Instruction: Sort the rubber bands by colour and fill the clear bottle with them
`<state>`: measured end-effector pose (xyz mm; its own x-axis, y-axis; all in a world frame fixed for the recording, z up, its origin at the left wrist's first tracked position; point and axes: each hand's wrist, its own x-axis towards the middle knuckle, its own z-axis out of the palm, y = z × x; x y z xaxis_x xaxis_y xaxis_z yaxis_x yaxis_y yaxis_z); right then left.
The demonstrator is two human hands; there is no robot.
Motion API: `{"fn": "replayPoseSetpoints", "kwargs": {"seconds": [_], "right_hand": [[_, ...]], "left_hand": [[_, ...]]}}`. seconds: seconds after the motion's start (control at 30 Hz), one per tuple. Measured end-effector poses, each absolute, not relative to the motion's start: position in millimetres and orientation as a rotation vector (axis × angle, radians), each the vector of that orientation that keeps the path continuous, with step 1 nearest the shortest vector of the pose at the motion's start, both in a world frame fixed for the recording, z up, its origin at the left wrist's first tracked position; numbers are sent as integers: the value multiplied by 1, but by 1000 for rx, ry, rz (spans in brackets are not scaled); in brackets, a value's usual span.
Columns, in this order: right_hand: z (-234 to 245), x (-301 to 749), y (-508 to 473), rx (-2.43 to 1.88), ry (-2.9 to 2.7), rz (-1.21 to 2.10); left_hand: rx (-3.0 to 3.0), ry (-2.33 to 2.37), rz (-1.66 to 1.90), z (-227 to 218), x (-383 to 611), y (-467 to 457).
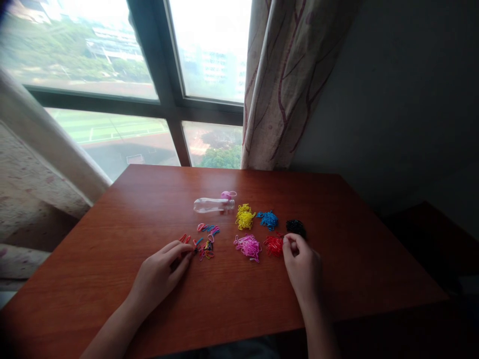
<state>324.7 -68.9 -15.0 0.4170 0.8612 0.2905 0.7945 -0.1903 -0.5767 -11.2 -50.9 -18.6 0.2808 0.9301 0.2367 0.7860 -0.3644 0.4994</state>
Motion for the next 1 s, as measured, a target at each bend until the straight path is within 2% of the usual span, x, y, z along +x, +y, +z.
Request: {"fn": "replayPoseSetpoints", "kwargs": {"seconds": [0.3, 0.43, 1.0], "right_hand": [[-18, 230, -91, -1673, -1766, 382], [-25, 202, -89, -1654, -1911, 409], [-31, 180, -74, -1701, -1943, 351]], "left_hand": [[2246, 1576, 682, -18, -11, -52], [2242, 1573, 683, -18, -10, -52], [2210, 1575, 644, -20, -11, -52]]}}
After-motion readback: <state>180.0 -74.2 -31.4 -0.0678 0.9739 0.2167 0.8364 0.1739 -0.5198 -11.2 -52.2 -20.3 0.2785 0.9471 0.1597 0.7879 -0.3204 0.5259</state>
